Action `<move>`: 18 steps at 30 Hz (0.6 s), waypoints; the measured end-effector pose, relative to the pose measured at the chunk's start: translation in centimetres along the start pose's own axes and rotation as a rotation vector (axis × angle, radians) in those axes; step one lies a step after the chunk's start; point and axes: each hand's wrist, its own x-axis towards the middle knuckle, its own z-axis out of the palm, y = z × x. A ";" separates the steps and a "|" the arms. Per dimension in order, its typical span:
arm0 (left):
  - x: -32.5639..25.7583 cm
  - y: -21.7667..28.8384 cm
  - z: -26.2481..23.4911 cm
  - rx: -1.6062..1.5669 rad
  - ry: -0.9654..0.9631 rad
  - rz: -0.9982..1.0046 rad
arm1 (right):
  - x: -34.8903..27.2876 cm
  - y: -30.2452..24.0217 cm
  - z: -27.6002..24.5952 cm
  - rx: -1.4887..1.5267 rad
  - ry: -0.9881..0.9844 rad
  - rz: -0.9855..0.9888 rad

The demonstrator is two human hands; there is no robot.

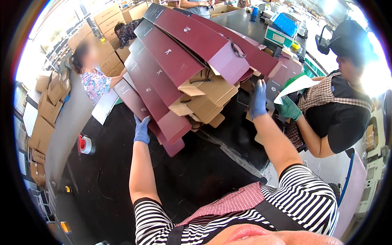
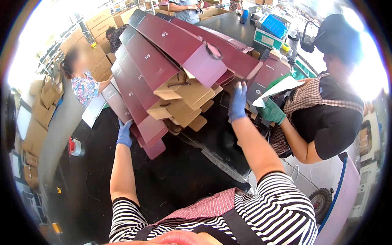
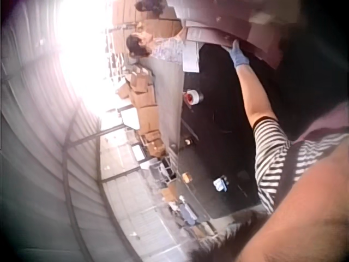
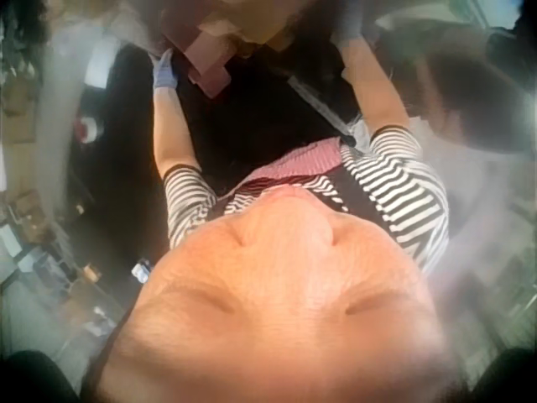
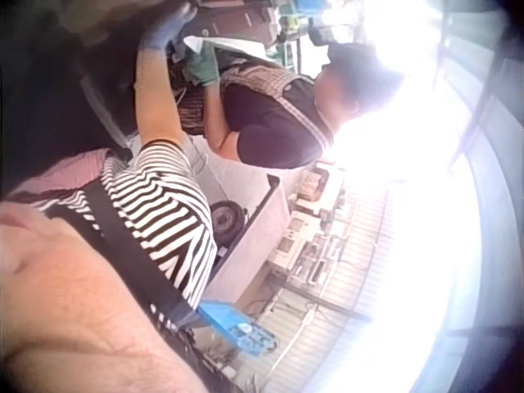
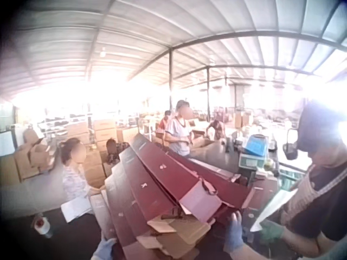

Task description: The person assembles cardboard boxes by hand. The person removes a flat box from a stack, folds the sides and bottom to form the box shape, and places the assembled boxes into another stack.

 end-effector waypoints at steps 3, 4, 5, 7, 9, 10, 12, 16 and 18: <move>1.0 -1.0 -1.4 0.009 -0.010 0.065 | -14.1 -1.2 -2.3 -0.455 -0.308 -0.205; 1.2 -1.5 -0.5 -0.003 -0.013 0.062 | -18.1 -1.0 -4.1 -0.566 -0.416 -0.400; 1.5 -1.5 -0.2 -0.015 -0.008 0.066 | -22.4 -0.8 -6.1 -0.518 -0.523 -0.227; 3.0 -1.9 -1.7 0.039 0.010 0.115 | -27.7 -1.3 -9.0 -0.795 -0.771 -0.383; 3.3 -2.1 0.7 -0.021 0.043 0.067 | -31.8 -0.5 -13.1 -0.897 -0.793 -0.340; 4.2 -1.9 -0.3 -0.024 0.051 0.111 | -33.4 0.0 -14.3 -1.018 -0.868 -0.349; 4.2 -3.2 1.9 -0.077 0.046 0.037 | -36.7 0.8 -16.4 -1.182 -0.896 -0.316; 8.3 -5.1 2.6 -0.159 0.165 0.053 | -39.7 3.1 -16.6 -1.321 -0.979 -0.515; 10.8 -6.6 4.8 -0.113 0.182 0.107 | -40.7 5.4 -17.1 -1.347 -0.964 -0.537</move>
